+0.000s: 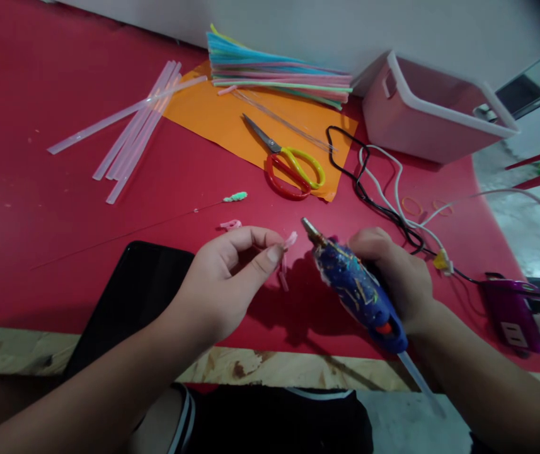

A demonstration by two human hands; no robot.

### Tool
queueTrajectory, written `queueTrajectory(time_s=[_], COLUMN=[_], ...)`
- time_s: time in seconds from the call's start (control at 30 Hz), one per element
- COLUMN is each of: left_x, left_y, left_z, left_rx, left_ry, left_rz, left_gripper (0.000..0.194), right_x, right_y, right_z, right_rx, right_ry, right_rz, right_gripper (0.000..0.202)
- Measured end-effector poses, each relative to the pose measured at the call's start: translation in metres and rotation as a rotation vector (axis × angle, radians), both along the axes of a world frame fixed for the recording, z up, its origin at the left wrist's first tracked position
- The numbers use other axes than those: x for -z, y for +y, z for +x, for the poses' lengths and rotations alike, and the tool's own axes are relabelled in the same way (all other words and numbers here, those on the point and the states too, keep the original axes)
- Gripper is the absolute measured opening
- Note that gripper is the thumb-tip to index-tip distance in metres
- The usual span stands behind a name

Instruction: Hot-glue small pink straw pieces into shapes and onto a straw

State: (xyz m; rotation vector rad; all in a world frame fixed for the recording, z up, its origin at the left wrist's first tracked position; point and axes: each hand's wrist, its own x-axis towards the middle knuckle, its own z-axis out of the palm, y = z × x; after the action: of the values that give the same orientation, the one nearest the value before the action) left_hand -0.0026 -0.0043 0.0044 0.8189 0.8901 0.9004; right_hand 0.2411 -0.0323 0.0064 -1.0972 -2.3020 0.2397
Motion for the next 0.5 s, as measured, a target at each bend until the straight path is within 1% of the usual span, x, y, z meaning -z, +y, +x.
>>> queueTrajectory(time_s=[0.07, 0.13, 0.3, 0.5], left_x=[0.0, 0.0008, 0.0036, 0.005], left_y=[0.0009, 0.0011, 0.0006, 0.0014], left_z=[0.0013, 0.0013, -0.0011, -0.0017], left_rx=[-0.007, -0.006, -0.011, -0.011], left_ry=[0.014, 0.001, -0.038, -0.058], left_rz=[0.018, 0.022, -0.011, -0.033], left_gripper=[0.009, 0.01, 0.006, 0.006], right_x=[0.0005, 0.0018, 0.0037, 0.0009], right_y=[0.001, 0.0017, 0.001, 0.0025], right_z=[-0.0005, -0.0002, 0.0018, 0.0018], right_rx=[-0.059, -0.075, -0.067, -0.038], right_ry=[0.006, -0.012, -0.067, -0.091], right_rz=[-0.007, -0.008, -0.006, 0.033], right_gripper=[0.023, 0.023, 0.025, 0.024])
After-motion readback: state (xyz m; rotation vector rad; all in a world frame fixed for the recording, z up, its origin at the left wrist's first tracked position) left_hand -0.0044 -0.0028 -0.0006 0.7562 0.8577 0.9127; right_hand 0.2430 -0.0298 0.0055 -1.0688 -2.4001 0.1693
